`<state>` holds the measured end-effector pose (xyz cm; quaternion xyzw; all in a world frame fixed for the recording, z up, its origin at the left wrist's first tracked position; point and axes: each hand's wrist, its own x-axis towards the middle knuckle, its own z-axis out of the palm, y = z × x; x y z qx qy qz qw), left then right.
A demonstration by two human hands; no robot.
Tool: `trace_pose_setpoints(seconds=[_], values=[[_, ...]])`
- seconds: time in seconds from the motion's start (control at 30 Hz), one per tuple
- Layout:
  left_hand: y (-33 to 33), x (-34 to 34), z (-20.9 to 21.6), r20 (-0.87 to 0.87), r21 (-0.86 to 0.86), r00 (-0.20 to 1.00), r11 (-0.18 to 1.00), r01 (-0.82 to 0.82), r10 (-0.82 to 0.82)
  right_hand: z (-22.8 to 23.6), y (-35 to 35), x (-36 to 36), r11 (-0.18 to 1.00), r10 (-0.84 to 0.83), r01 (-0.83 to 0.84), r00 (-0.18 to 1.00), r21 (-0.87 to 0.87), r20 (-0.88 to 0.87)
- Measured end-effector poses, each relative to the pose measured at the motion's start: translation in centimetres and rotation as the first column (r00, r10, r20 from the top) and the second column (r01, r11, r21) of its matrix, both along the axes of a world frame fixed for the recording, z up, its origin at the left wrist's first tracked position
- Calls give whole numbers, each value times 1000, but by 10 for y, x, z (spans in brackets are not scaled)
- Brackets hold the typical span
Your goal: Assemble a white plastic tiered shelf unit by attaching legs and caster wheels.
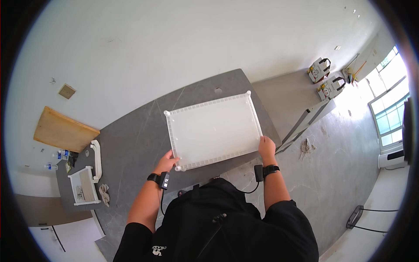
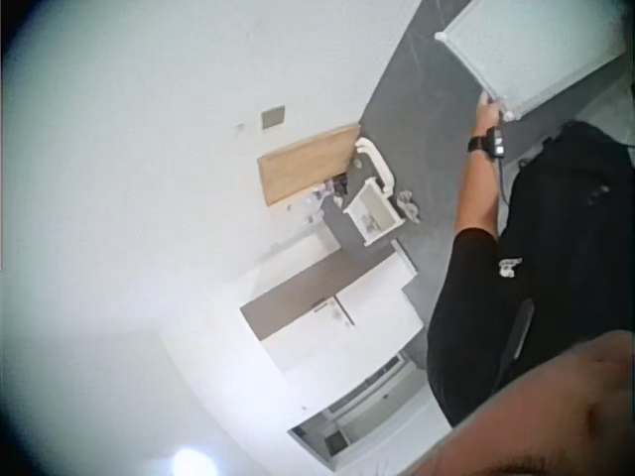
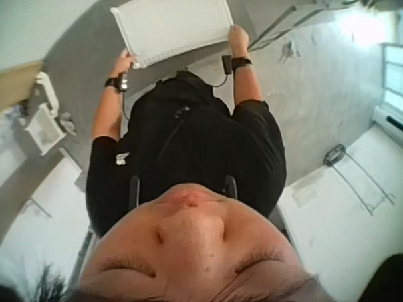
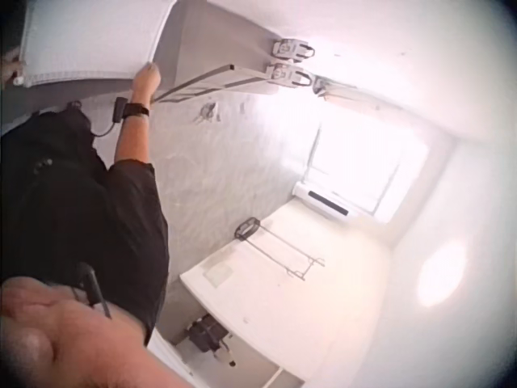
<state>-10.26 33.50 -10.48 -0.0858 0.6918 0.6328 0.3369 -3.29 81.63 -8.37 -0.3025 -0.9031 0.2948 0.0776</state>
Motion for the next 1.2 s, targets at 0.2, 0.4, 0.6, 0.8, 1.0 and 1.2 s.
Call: trace_pose_setpoints(seconds=[0.2,0.4,0.6,0.8,1.0,1.2], values=[[13,13,-2,48,154,982,970,-186,180,-31,14,-24,998,58,-58,998,4,-24],[4,39,-69,-104,-178,995,984,-20,2,-84,50,-24,834,157,-173,985,-524,-74],[22,47,3,221,-51,939,965,-257,262,-77,49,-9,697,64,-9,997,-717,49],[19,64,13,224,56,925,944,-325,306,-51,36,1,735,82,-60,997,-676,1],[17,79,-1,142,18,942,951,-309,304,-39,19,16,734,10,-25,1000,-679,-26],[17,79,-9,127,34,946,952,-304,297,-40,28,16,763,48,-29,999,-645,11]])
